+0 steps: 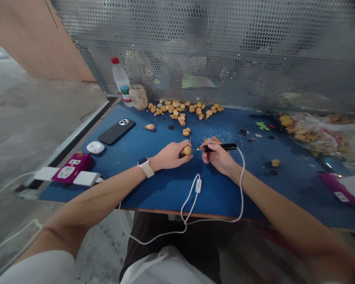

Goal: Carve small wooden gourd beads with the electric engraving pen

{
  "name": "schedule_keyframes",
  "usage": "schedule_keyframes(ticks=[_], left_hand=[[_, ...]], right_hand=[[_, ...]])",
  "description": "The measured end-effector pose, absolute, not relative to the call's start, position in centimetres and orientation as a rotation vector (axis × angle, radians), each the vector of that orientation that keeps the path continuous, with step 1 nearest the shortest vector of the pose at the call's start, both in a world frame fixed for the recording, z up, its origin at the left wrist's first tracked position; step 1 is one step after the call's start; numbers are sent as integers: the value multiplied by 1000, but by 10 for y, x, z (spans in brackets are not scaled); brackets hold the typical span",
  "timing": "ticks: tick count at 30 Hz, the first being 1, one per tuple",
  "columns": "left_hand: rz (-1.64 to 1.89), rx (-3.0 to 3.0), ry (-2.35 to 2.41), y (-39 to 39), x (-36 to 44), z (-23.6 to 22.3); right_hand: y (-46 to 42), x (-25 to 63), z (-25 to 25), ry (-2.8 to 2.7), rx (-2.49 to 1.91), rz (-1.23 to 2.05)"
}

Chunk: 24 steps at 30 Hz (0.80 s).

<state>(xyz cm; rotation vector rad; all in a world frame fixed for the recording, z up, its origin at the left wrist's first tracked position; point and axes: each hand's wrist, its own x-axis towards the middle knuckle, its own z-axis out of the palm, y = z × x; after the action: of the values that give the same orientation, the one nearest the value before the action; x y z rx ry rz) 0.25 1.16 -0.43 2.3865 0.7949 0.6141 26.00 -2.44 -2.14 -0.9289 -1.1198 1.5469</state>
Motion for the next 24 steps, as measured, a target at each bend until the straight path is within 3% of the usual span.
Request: schedule_keyframes(ticks=[8, 24], left_hand=[[782, 2300, 775, -1, 9, 10], [847, 2349, 829, 6, 6, 3]], right_hand=[[-29, 257, -17, -996, -929, 1684], [-24, 258, -19, -995, -946, 1477]])
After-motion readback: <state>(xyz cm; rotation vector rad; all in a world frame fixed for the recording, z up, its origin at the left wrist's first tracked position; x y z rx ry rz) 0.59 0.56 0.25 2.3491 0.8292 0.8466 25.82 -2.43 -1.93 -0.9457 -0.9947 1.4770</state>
